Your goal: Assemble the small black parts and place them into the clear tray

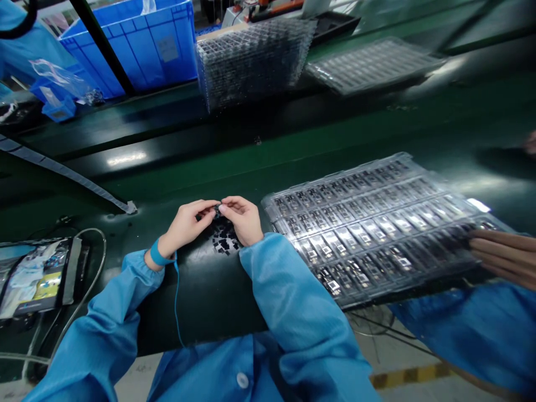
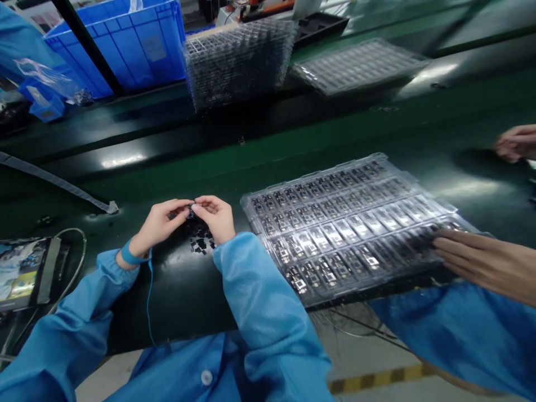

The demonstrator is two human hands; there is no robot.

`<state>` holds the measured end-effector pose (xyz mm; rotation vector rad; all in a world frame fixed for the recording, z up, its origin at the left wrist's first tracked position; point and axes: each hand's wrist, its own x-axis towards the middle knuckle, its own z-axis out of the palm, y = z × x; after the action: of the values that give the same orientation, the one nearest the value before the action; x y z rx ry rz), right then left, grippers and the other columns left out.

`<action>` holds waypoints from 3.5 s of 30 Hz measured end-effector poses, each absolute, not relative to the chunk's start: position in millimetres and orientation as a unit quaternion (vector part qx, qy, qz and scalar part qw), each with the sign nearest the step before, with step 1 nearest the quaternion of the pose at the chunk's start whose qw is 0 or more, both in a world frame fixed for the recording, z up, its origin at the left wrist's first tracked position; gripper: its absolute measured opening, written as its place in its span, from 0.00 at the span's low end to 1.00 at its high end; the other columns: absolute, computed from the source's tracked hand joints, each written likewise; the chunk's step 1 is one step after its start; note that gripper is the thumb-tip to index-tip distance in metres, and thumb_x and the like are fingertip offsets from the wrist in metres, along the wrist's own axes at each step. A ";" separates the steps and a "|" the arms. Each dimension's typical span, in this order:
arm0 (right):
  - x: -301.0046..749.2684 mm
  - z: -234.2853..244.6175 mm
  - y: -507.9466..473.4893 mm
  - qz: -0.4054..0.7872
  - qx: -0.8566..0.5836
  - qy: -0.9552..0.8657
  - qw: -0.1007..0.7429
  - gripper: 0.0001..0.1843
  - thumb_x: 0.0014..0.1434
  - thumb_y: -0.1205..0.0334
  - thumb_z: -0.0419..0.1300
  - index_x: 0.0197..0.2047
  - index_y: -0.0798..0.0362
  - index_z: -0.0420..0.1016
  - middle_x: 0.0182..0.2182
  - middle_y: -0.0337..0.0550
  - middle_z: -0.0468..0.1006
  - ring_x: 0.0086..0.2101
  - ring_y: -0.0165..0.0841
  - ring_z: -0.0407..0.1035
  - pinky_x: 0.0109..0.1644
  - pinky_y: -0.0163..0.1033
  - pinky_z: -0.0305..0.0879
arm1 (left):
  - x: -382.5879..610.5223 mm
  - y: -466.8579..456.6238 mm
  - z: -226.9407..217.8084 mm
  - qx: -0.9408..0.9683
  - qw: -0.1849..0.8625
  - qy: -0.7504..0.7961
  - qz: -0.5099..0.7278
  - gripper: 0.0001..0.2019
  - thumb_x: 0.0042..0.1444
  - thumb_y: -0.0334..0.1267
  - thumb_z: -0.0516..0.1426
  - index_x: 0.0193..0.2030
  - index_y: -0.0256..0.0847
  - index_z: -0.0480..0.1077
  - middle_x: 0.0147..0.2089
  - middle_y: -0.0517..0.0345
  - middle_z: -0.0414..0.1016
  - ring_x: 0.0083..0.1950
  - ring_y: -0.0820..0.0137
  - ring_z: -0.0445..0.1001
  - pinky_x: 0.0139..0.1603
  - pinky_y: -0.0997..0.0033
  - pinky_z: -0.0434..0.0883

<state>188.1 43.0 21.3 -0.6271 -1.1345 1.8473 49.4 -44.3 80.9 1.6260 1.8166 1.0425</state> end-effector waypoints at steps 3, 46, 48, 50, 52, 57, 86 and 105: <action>188.1 22.9 43.7 0.768 -0.231 -0.434 0.410 0.20 0.47 0.49 0.74 0.37 0.52 0.77 0.30 0.37 0.79 0.28 0.30 0.73 0.37 0.37 0.74 | 50.4 -43.8 80.7 0.560 0.328 0.644 0.406 0.16 0.60 0.42 0.58 0.53 0.43 0.76 0.39 0.54 0.80 0.37 0.68 0.77 0.41 0.66 0.76; 436.8 88.8 29.4 0.213 -0.559 -0.791 0.129 0.07 0.53 0.62 0.62 0.37 0.50 0.78 0.28 0.41 0.83 0.30 0.38 0.79 0.39 0.41 0.74 | 12.1 -29.2 69.0 0.499 0.338 0.667 0.438 0.14 0.54 0.43 0.62 0.46 0.42 0.73 0.33 0.57 0.76 0.32 0.70 0.75 0.36 0.69 0.74; 437.0 85.9 29.3 0.185 -0.556 -0.803 0.113 0.07 0.53 0.64 0.61 0.37 0.50 0.78 0.27 0.40 0.82 0.30 0.39 0.79 0.39 0.41 0.73 | 12.8 -29.2 70.0 0.497 0.337 0.669 0.439 0.14 0.54 0.43 0.62 0.46 0.41 0.74 0.33 0.58 0.76 0.32 0.70 0.75 0.36 0.70 0.74; 438.1 84.9 28.7 0.143 -0.558 -0.813 0.088 0.09 0.52 0.65 0.61 0.38 0.50 0.79 0.27 0.41 0.82 0.29 0.40 0.78 0.36 0.41 0.72 | 13.4 -29.1 70.7 0.495 0.336 0.670 0.439 0.15 0.54 0.44 0.62 0.46 0.40 0.74 0.33 0.57 0.76 0.31 0.70 0.75 0.37 0.69 0.74; 437.7 88.6 25.5 0.100 -0.555 -0.823 0.073 0.09 0.52 0.64 0.61 0.37 0.50 0.79 0.27 0.42 0.82 0.28 0.42 0.77 0.32 0.42 0.70 | 13.5 -29.1 70.6 0.493 0.336 0.670 0.441 0.16 0.53 0.45 0.63 0.46 0.39 0.74 0.33 0.57 0.76 0.32 0.70 0.75 0.37 0.69 0.74; 400.9 114.3 0.0 0.106 -0.511 -0.826 0.214 0.09 0.59 0.60 0.58 0.40 0.50 0.78 0.31 0.44 0.82 0.29 0.40 0.77 0.35 0.42 0.71 | 6.8 -25.9 68.6 0.496 0.334 0.672 0.436 0.19 0.53 0.48 0.62 0.46 0.37 0.73 0.34 0.55 0.75 0.33 0.70 0.75 0.37 0.70 0.73; 240.2 20.2 60.3 0.292 -0.336 -0.834 0.326 0.16 0.65 0.72 0.51 0.44 0.53 0.80 0.39 0.48 0.79 0.40 0.37 0.75 0.49 0.40 0.72 | -9.8 204.6 44.9 0.545 0.090 0.828 0.094 0.15 0.63 0.39 0.54 0.53 0.37 0.73 0.62 0.37 0.67 0.60 0.53 0.70 0.58 0.56 0.68; 213.6 36.8 46.7 0.572 -0.391 -0.587 0.418 0.07 0.51 0.64 0.64 0.35 0.53 0.80 0.29 0.41 0.82 0.31 0.35 0.78 0.39 0.38 0.77 | 15.9 11.3 130.8 0.508 0.369 0.635 0.450 0.10 0.50 0.39 0.64 0.37 0.38 0.73 0.31 0.57 0.76 0.31 0.70 0.76 0.30 0.72 0.74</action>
<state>213.6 46.7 36.8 -0.9808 -1.4740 1.4363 15.9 11.3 130.8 1.3043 1.6290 1.1561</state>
